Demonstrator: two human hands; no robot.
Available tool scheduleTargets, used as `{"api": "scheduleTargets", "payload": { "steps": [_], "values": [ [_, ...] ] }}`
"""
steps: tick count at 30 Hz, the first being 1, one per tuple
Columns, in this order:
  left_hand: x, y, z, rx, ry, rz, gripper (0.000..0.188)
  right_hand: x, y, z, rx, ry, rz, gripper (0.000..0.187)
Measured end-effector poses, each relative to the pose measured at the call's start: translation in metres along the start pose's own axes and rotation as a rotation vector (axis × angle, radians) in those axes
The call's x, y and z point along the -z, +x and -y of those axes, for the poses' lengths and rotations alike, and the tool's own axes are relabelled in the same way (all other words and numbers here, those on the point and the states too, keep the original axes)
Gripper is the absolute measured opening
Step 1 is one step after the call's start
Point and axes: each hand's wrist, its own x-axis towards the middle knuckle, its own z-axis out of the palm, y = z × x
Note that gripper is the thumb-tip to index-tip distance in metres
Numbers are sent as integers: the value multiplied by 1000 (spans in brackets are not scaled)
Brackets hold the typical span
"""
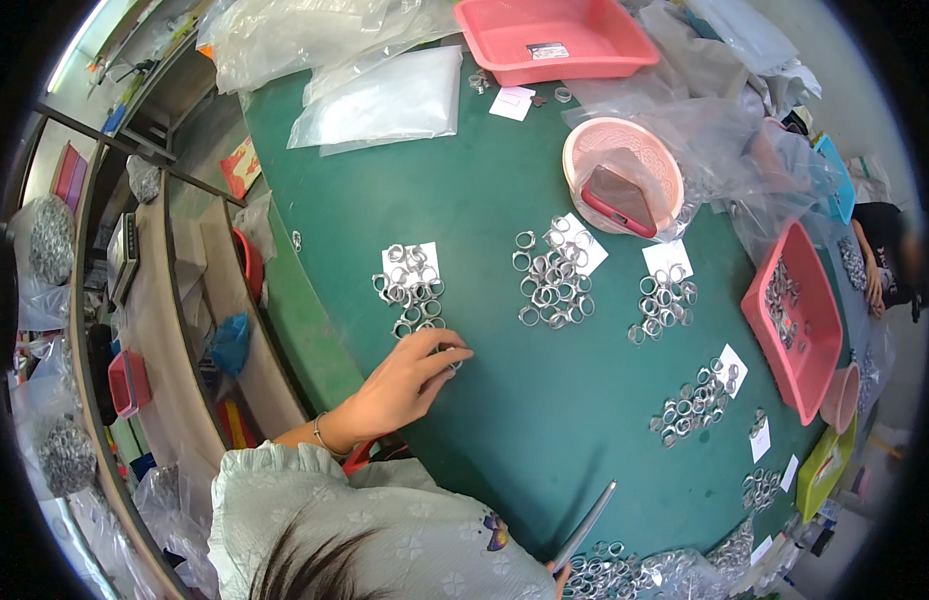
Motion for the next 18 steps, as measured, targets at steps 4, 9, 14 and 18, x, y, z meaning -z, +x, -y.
{"api": "scheduleTargets", "payload": {
  "steps": [4, 9, 14, 18],
  "values": [
    [6, -7, -2, 108, 30, -156, 43, -1, -2, 0, -10, -10, 10, 26],
    [10, -11, 0, 216, -52, -325, 51, 2, -5, -1, -18, -16, 23, 27],
    [12, -20, 12, 246, 44, -406, 49, 5, -7, -5, -14, -11, 31, 28],
    [12, -32, 34, 309, 163, -496, 45, 7, -8, -6, -7, -4, 43, 29]
  ]
}}
